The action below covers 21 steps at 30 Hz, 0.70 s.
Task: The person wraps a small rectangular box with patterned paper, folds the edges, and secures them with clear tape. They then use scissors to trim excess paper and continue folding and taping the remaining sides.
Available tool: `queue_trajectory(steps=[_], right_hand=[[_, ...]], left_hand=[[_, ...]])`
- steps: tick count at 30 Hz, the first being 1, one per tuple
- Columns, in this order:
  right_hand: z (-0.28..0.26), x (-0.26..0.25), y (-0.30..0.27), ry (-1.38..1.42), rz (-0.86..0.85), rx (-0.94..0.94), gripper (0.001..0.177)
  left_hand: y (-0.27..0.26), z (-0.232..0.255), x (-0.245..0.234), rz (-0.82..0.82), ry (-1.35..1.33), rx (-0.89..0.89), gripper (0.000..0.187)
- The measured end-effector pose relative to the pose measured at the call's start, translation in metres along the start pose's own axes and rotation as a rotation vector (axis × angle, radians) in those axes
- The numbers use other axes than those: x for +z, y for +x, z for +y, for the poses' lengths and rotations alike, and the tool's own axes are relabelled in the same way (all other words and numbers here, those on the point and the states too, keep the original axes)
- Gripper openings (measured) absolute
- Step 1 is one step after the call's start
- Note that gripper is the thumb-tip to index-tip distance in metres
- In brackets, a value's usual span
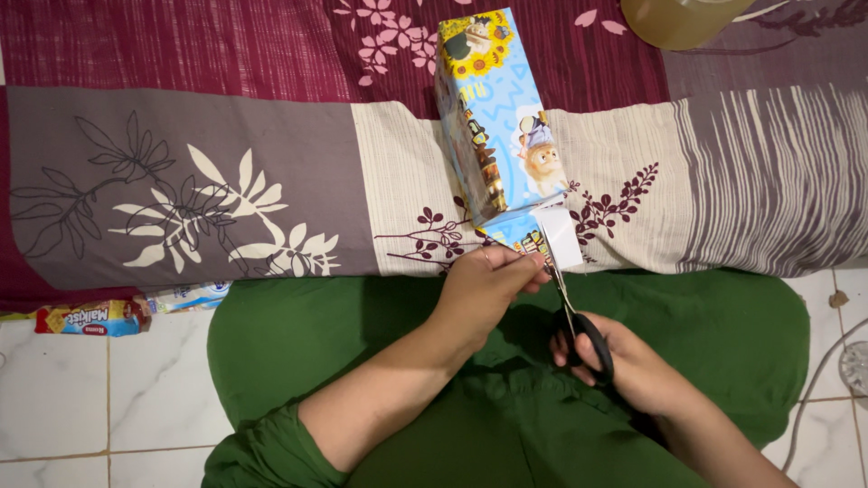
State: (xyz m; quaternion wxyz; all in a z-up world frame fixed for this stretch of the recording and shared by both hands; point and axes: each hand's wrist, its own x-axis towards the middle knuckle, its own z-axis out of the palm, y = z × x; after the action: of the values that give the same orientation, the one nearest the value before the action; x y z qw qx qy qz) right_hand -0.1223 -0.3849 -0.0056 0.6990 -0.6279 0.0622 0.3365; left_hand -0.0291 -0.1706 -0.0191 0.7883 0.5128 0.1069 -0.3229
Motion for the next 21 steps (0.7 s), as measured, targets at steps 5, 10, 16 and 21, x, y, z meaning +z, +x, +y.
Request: queue_trajectory(steps=[5, 10, 16, 21], right_hand=[[-0.0017, 0.0009, 0.0020, 0.019, 0.004, 0.008, 0.050], [-0.0015, 0.0029, 0.0023, 0.023, 0.012, 0.028, 0.050], [-0.0028, 0.0015, 0.0027, -0.009, 0.019, 0.017, 0.051], [-0.0034, 0.0025, 0.0042, -0.004, 0.035, 0.047, 0.050]], left_hand=[[0.0012, 0.0006, -0.0007, 0.004, 0.012, -0.007, 0.024], [0.0023, 0.0019, -0.0002, -0.002, 0.010, -0.005, 0.026], [0.0030, 0.0020, 0.0001, 0.018, 0.039, -0.006, 0.027], [0.0024, 0.0029, -0.0013, 0.007, 0.025, 0.000, 0.027]])
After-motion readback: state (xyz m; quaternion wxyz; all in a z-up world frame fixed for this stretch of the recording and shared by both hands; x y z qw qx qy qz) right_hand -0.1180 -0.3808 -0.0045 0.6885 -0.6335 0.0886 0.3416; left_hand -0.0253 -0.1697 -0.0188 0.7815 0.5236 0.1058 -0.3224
